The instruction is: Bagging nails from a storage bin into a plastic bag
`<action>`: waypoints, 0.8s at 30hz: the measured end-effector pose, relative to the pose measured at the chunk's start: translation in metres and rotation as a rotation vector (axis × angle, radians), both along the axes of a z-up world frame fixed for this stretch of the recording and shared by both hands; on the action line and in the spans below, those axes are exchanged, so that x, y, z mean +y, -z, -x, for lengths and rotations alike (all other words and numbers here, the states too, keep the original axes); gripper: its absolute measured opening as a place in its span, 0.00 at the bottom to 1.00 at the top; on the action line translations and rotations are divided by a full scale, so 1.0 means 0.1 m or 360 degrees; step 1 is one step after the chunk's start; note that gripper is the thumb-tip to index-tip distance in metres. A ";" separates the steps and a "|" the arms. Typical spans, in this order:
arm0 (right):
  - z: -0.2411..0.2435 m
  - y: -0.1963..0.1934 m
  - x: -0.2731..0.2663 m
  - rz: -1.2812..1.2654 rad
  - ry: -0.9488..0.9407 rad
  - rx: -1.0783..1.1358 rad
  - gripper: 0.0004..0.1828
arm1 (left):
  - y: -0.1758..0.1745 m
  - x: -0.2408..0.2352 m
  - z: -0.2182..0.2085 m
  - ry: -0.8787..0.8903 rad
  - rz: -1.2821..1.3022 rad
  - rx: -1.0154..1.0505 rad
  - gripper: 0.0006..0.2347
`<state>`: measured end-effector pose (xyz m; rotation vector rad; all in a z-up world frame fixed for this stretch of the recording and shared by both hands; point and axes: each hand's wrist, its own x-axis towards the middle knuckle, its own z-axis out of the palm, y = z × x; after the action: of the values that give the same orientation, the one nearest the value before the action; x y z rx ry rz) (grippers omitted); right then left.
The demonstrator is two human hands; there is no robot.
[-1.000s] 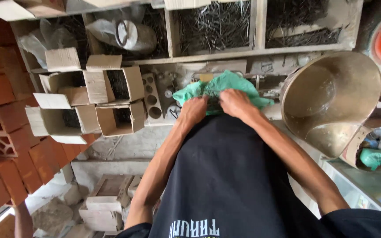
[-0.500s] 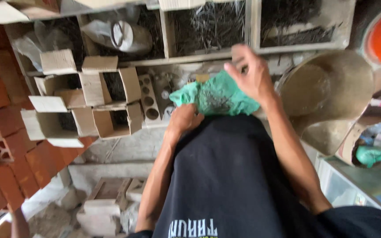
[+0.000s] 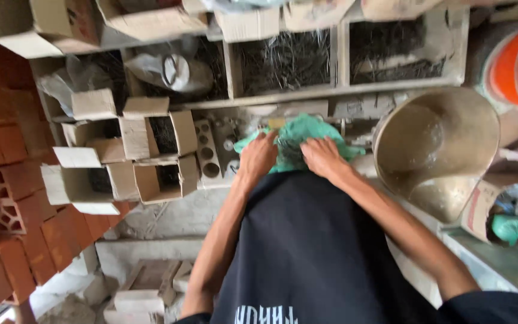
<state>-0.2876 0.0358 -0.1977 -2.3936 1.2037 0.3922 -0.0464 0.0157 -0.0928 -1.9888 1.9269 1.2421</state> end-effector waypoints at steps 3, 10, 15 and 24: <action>-0.11 0.06 -0.11 -0.0087 -0.0027 0.0025 0.15 | 0.02 0.11 0.05 0.0180 0.0151 -0.0029 0.08; -0.28 -1.11 -0.54 -0.0522 0.0303 -0.0010 0.21 | 0.24 0.27 -0.07 0.0365 0.0293 -0.0097 0.07; -0.30 -1.92 -1.07 -0.0369 0.0964 -0.0975 0.31 | -0.01 0.24 -0.14 0.0207 -0.0117 -0.0162 0.13; 0.15 -0.13 -0.37 -0.0340 0.0212 0.0099 0.22 | -0.81 -0.20 -0.18 -0.0478 0.0252 0.0129 0.15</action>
<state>-0.3025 -0.0014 -0.1852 -2.1218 1.2716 0.5276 -0.0288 -0.0043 -0.0119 -2.4173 1.8650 1.2869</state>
